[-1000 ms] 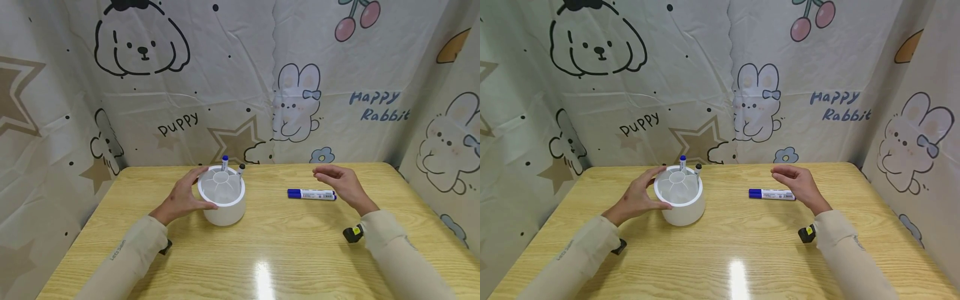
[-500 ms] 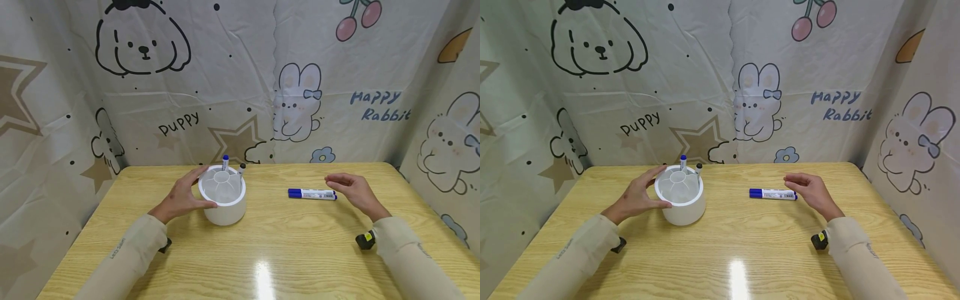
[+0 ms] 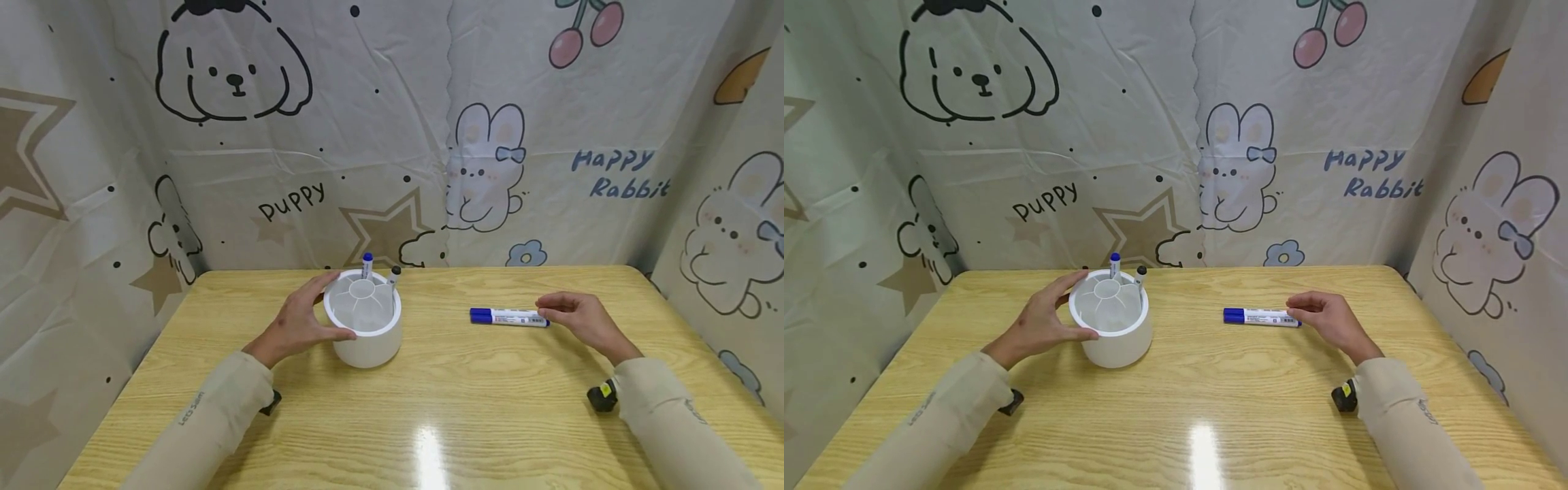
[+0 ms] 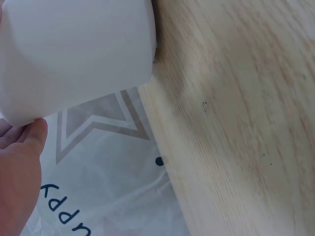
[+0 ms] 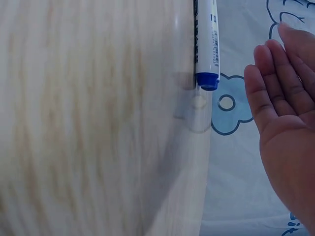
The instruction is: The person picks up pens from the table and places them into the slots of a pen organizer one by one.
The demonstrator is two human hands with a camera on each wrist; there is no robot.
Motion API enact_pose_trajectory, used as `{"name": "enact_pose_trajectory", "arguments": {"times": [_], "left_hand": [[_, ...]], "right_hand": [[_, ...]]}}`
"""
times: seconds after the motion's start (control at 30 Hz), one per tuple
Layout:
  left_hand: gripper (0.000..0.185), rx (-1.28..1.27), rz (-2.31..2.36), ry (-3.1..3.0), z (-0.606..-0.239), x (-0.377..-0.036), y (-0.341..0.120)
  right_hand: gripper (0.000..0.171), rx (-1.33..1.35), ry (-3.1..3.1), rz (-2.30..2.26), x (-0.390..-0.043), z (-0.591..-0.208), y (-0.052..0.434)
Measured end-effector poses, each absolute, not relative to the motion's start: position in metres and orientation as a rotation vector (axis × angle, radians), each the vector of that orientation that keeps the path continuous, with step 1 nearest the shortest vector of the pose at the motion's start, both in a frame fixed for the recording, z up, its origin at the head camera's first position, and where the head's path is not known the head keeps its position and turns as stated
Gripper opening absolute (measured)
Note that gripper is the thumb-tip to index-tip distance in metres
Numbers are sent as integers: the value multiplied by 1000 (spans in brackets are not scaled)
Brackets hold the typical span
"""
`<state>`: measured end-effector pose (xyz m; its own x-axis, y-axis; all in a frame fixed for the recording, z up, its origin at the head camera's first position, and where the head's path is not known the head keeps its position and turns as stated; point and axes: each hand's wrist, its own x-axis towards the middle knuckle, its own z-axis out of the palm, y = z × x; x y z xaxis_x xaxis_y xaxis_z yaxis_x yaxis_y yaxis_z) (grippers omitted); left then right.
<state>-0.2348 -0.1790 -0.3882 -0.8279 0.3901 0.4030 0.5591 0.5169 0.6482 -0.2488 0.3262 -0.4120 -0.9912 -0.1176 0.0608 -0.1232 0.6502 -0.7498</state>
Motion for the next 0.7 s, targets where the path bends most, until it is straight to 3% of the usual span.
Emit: {"name": "enact_pose_trajectory", "arguments": {"times": [0.7], "left_hand": [[108,-808,-1211,-2540,-387,-233,-179]], "right_hand": [[18,361,-2968,1052,-252,-426,328]]}}
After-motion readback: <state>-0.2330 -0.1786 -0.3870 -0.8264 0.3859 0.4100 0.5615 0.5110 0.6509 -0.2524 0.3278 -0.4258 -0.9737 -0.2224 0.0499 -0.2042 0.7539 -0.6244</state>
